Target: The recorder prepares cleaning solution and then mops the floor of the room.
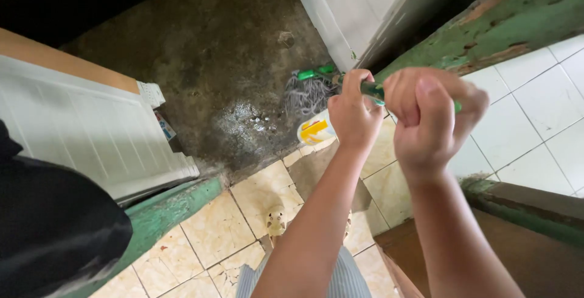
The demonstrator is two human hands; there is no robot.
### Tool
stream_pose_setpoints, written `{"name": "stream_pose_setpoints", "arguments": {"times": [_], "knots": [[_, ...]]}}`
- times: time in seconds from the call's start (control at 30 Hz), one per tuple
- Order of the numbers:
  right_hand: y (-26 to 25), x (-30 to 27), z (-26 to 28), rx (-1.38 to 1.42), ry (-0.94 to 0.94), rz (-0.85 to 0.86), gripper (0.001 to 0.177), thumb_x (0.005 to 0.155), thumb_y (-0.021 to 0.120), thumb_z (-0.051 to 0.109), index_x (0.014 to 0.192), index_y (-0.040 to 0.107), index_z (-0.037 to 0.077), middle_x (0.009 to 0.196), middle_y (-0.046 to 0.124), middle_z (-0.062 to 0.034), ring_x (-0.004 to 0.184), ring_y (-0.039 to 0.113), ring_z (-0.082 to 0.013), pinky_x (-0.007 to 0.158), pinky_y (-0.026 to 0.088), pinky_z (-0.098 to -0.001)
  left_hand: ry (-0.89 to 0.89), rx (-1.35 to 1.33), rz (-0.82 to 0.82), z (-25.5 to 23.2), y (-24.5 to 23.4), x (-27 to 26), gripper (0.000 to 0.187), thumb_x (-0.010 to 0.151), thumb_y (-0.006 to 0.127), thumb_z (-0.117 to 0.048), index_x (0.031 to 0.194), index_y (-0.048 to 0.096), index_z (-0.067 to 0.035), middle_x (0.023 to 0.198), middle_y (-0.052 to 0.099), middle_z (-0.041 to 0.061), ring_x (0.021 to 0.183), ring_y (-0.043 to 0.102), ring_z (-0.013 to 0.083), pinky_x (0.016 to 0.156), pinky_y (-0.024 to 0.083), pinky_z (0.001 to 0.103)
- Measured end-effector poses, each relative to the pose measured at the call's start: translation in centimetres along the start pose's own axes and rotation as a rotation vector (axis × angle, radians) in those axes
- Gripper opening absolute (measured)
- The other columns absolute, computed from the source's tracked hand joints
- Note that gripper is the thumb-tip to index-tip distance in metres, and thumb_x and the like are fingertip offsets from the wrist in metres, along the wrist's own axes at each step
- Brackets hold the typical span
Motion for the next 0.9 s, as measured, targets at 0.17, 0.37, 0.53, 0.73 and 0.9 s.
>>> {"name": "stream_pose_setpoints", "arguments": {"times": [0.17, 0.37, 0.53, 0.73, 0.9], "knots": [[-0.3, -0.2, -1.8, 0.053, -0.035, -0.014, 0.034, 0.091, 0.039, 0.006, 0.059, 0.029, 0.003, 0.054, 0.035, -0.0076, 0.045, 0.027, -0.0138, 0.048, 0.026, -0.0304, -0.008, 0.032, -0.113, 0.6, 1.2, 1.0, 0.044, 0.073, 0.068, 0.003, 0.109, 0.054, -0.018, 0.101, 0.066, -0.002, 0.088, 0.067, 0.0253, 0.076, 0.039, 0.038], [-1.0, -1.6, -5.5, 0.052, -0.064, 0.024, 0.024, 0.081, 0.040, 0.011, 0.061, 0.029, 0.004, 0.054, 0.035, -0.0075, 0.047, 0.029, -0.0157, 0.053, 0.028, -0.0328, -0.039, -0.066, -0.217, 4.4, 3.9, 2.1, 0.037, 0.075, 0.076, -0.008, 0.104, 0.055, -0.017, 0.099, 0.064, 0.003, 0.087, 0.066, 0.0310, 0.073, 0.042, 0.041], [-2.8, -0.4, -10.8, -0.054, -0.041, 0.133, 0.024, 0.084, 0.041, 0.014, 0.065, 0.032, 0.003, 0.058, 0.036, -0.0069, 0.052, 0.031, -0.0165, 0.057, 0.029, -0.0336, -0.010, -0.010, -0.079, 8.8, 5.9, 5.5, 0.026, 0.084, 0.071, -0.005, 0.102, 0.059, -0.019, 0.102, 0.070, 0.002, 0.085, 0.070, 0.0274, 0.069, 0.041, 0.041], [-2.3, 8.6, -12.7, -0.050, 0.045, 0.262, 0.038, 0.108, 0.050, 0.010, 0.072, 0.041, 0.001, 0.064, 0.042, -0.0045, 0.057, 0.037, -0.0131, 0.059, 0.034, -0.0304, -0.076, 0.029, 0.022, 7.9, 5.3, 13.0, 0.057, 0.069, 0.080, -0.008, 0.116, 0.052, -0.024, 0.118, 0.068, -0.005, 0.103, 0.070, 0.0193, 0.079, 0.045, 0.038], [-5.2, 11.7, -16.9, -0.052, 0.163, 0.378, 0.037, 0.107, 0.051, 0.012, 0.072, 0.046, 0.004, 0.071, 0.051, -0.0048, 0.066, 0.049, -0.0136, 0.063, 0.034, -0.0275, 0.198, 0.128, 0.160, 8.8, 4.4, 16.5, 0.072, 0.064, 0.082, -0.005, 0.124, 0.048, -0.024, 0.125, 0.064, -0.001, 0.102, 0.071, 0.0245, 0.072, 0.043, 0.040]]}}
Point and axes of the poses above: each hand's wrist, its own x-axis towards the middle knuckle, its own y-axis out of the palm, z = x × y, the point moved 2 cm from there along x, towards the middle knuckle
